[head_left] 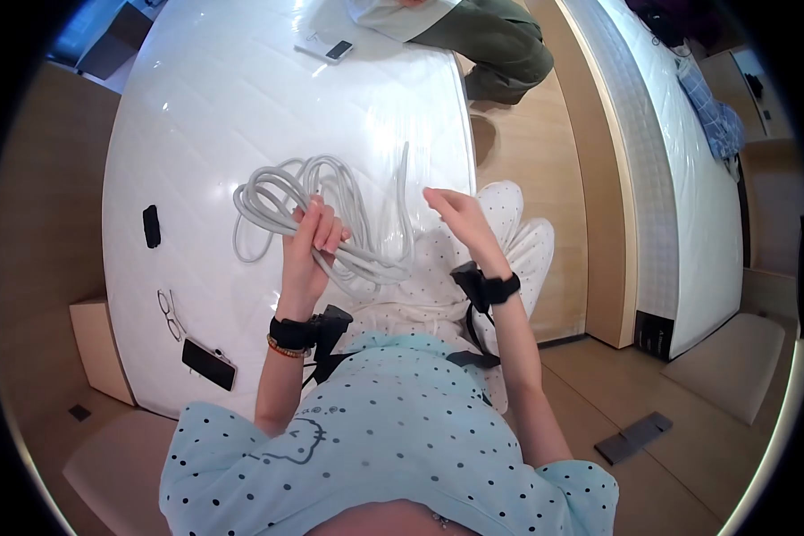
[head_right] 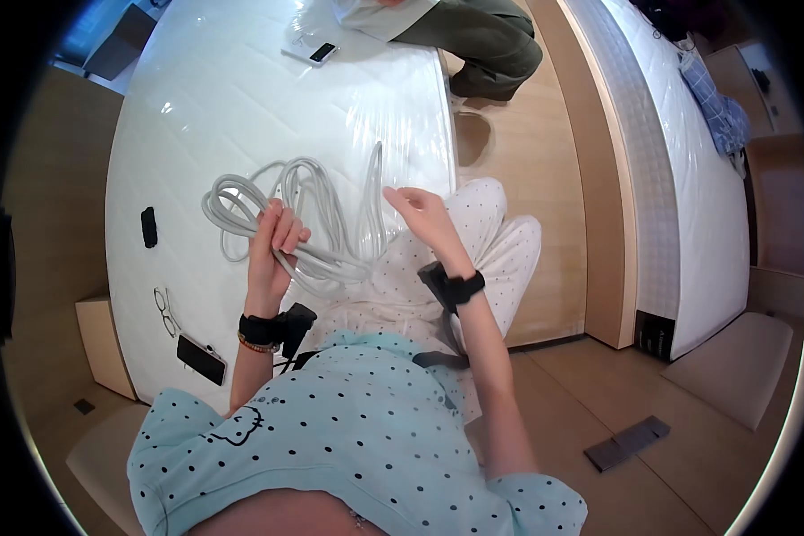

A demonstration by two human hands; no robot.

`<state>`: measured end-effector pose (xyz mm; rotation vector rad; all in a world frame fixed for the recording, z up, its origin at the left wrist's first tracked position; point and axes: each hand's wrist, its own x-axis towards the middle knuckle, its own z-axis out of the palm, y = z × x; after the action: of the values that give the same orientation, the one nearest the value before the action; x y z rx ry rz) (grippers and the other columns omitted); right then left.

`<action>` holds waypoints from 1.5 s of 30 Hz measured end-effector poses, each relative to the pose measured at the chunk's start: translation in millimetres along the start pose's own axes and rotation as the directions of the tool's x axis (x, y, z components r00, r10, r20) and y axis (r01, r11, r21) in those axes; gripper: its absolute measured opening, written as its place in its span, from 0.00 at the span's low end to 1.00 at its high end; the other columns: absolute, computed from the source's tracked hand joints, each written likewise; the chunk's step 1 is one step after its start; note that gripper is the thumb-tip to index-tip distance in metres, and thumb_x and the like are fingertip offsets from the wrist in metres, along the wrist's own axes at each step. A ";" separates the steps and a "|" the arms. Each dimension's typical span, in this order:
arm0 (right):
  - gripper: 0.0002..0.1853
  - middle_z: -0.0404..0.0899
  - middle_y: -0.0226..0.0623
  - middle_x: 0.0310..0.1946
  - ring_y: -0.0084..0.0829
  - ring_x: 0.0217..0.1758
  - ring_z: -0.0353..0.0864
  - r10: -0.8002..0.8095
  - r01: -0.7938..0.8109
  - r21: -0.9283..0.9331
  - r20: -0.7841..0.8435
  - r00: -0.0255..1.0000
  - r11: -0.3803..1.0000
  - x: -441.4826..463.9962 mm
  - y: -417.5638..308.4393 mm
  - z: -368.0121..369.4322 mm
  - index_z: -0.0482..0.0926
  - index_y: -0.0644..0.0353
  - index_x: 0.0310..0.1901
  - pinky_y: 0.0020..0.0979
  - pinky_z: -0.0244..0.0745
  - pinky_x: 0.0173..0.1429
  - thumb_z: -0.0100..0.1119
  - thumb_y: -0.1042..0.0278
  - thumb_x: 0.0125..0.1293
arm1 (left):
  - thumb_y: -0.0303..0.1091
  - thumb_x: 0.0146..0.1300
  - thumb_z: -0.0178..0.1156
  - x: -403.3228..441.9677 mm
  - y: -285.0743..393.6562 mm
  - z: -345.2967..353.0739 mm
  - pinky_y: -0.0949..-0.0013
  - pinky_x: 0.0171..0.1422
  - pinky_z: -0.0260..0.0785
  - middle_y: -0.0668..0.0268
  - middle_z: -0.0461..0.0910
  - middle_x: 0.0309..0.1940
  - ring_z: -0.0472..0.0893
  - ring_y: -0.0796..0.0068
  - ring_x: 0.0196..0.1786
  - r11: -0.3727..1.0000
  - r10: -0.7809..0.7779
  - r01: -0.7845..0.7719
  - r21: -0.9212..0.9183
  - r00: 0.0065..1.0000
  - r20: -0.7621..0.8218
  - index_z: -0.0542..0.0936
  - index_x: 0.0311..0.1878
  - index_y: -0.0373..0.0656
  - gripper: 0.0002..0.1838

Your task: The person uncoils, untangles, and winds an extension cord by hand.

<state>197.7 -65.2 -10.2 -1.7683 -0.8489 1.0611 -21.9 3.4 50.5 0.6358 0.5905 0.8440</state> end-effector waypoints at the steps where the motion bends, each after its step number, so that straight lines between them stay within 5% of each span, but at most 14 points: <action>1: 0.26 0.72 0.32 0.23 0.23 0.29 0.71 0.124 -0.124 -0.010 0.087 0.988 0.992 7.7 4.4 4.1 0.78 0.68 0.27 0.24 0.65 0.35 0.63 0.45 0.57 | 0.37 0.72 0.45 -2.3 -1.3 1.2 0.75 0.40 0.62 0.79 0.55 0.16 0.57 0.87 0.20 1.000 -0.010 0.010 -0.021 1.000 0.008 0.67 0.35 0.47 0.08; 4: 0.26 0.73 0.32 0.33 0.21 0.38 0.69 0.402 -0.361 -0.186 0.285 0.870 0.914 23.1 3.5 19.6 0.77 0.69 0.37 0.24 0.65 0.45 0.58 0.46 0.61 | 0.36 0.72 0.44 -6.5 -6.5 2.1 0.75 0.41 0.63 0.79 0.55 0.16 0.58 0.87 0.21 1.000 -0.015 0.015 -0.024 1.000 0.004 0.67 0.36 0.47 0.08; 8: 0.20 0.71 0.25 0.28 0.16 0.31 0.67 0.385 -0.485 0.077 0.505 0.773 0.871 50.1 55.2 38.6 0.78 0.65 0.36 0.21 0.65 0.39 0.59 0.51 0.62 | 0.35 0.70 0.47 -10.5 -6.7 -0.5 0.74 0.41 0.64 0.78 0.56 0.17 0.60 0.86 0.21 0.999 0.000 0.002 0.045 0.999 -0.040 0.68 0.41 0.45 0.05; 14: 0.14 0.77 0.28 0.30 0.16 0.32 0.72 -0.035 -0.024 0.153 0.374 0.927 0.988 35.0 18.1 40.6 0.79 0.66 0.42 0.20 0.69 0.39 0.59 0.64 0.62 | 0.34 0.64 0.57 -10.5 0.8 0.2 0.79 0.34 0.63 0.76 0.66 0.21 0.67 0.86 0.25 0.828 -0.003 0.060 0.557 0.995 -0.103 0.76 0.40 0.39 0.08; 15: 0.11 0.78 0.30 0.34 0.16 0.34 0.73 -0.139 0.145 0.002 0.314 0.939 0.989 31.8 9.0 41.2 0.78 0.66 0.44 0.22 0.71 0.40 0.57 0.70 0.62 | 0.34 0.63 0.59 -8.9 -2.3 -2.2 0.80 0.31 0.61 0.75 0.68 0.22 0.69 0.86 0.26 0.829 0.025 0.050 0.557 0.992 -0.125 0.77 0.36 0.38 0.08; 18: 0.11 0.79 0.32 0.37 0.19 0.35 0.74 -0.389 0.413 0.014 0.368 0.845 0.910 0.8 -38.5 36.6 0.77 0.67 0.46 0.24 0.72 0.40 0.55 0.73 0.63 | 0.36 0.63 0.59 -7.7 -7.0 -10.5 0.79 0.32 0.61 0.75 0.69 0.22 0.69 0.85 0.26 0.891 0.046 0.045 0.451 0.981 -0.190 0.77 0.37 0.38 0.09; 22: 0.11 0.77 0.51 0.36 0.49 0.39 0.78 -0.502 0.590 -0.185 0.365 0.784 0.786 -22.6 -58.9 32.6 0.67 0.70 0.46 0.37 0.73 0.41 0.48 0.75 0.65 | 0.41 0.59 0.64 -2.4 -6.8 -8.6 0.78 0.30 0.62 0.73 0.72 0.20 0.71 0.84 0.25 0.923 0.051 0.033 0.383 0.977 -0.207 0.78 0.35 0.38 0.14; 23: 0.11 0.76 0.55 0.35 0.57 0.39 0.76 -0.508 0.611 -0.199 0.396 0.765 0.766 -26.1 -63.0 31.7 0.63 0.69 0.48 0.42 0.72 0.41 0.46 0.75 0.65 | 0.41 0.58 0.65 -1.7 -4.9 -4.8 0.78 0.30 0.62 0.73 0.72 0.20 0.71 0.84 0.25 0.920 0.043 0.039 0.391 0.979 -0.200 0.78 0.35 0.38 0.14; 26: 0.13 0.76 0.57 0.33 0.57 0.36 0.77 -0.332 0.508 -0.301 0.479 0.812 0.807 -34.9 -64.1 34.0 0.62 0.70 0.49 0.44 0.71 0.38 0.46 0.75 0.65 | 0.39 0.58 0.64 -3.0 -2.3 9.7 0.79 0.34 0.64 0.73 0.72 0.25 0.72 0.84 0.29 0.902 0.016 0.059 0.427 0.985 -0.171 0.76 0.37 0.39 0.13; 30: 0.18 0.74 0.54 0.29 0.53 0.31 0.77 -0.324 0.578 -0.285 0.605 0.727 0.764 -49.0 -79.4 32.9 0.59 0.70 0.50 0.42 0.71 0.34 0.50 0.71 0.64 | 0.40 0.46 0.72 -3.3 -7.5 21.8 0.78 0.37 0.66 0.71 0.73 0.28 0.73 0.82 0.33 0.861 0.069 0.048 0.506 0.975 -0.211 0.75 0.38 0.39 0.21; 33: 0.23 0.72 0.57 0.38 0.52 0.37 0.77 -0.275 0.579 -0.285 0.668 0.692 0.764 -43.6 -86.2 30.1 0.55 0.74 0.54 0.40 0.71 0.40 0.51 0.72 0.62 | 0.45 0.39 0.76 -3.9 -10.2 26.1 0.74 0.37 0.69 0.68 0.74 0.29 0.74 0.79 0.32 0.843 0.151 -0.058 0.535 0.980 -0.132 0.72 0.39 0.37 0.30; 37: 0.36 0.67 0.66 0.50 0.54 0.42 0.75 -0.315 0.658 -0.251 0.722 0.616 0.709 -40.8 -83.7 31.8 0.46 0.78 0.63 0.40 0.70 0.47 0.54 0.72 0.59 | 0.45 0.38 0.77 -1.0 -14.3 33.7 0.74 0.35 0.70 0.67 0.73 0.28 0.75 0.78 0.32 0.788 0.191 0.000 0.616 0.950 -0.245 0.71 0.42 0.34 0.33; 40: 0.44 0.60 0.71 0.56 0.57 0.43 0.75 -0.301 0.637 -0.289 0.696 0.653 0.714 -46.0 -79.5 36.8 0.38 0.79 0.66 0.39 0.71 0.47 0.57 0.71 0.57 | 0.46 0.38 0.76 2.3 -20.4 31.9 0.75 0.43 0.67 0.68 0.73 0.30 0.73 0.79 0.36 0.797 0.370 -0.133 0.589 0.878 -0.303 0.72 0.47 0.35 0.35; 45: 0.46 0.61 0.65 0.59 0.53 0.49 0.74 -0.289 0.592 -0.312 0.649 0.704 0.743 -52.5 -89.2 38.4 0.41 0.76 0.66 0.37 0.71 0.50 0.61 0.70 0.53 | 0.36 0.49 0.71 5.6 -15.3 20.0 0.74 0.43 0.70 0.61 0.76 0.44 0.76 0.79 0.43 0.860 -0.002 0.097 0.500 0.982 -0.187 0.72 0.54 0.36 0.30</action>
<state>131.9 -63.9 78.4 -1.4838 -1.9986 1.0832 2.4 -5.2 51.7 1.0266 1.0102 0.7004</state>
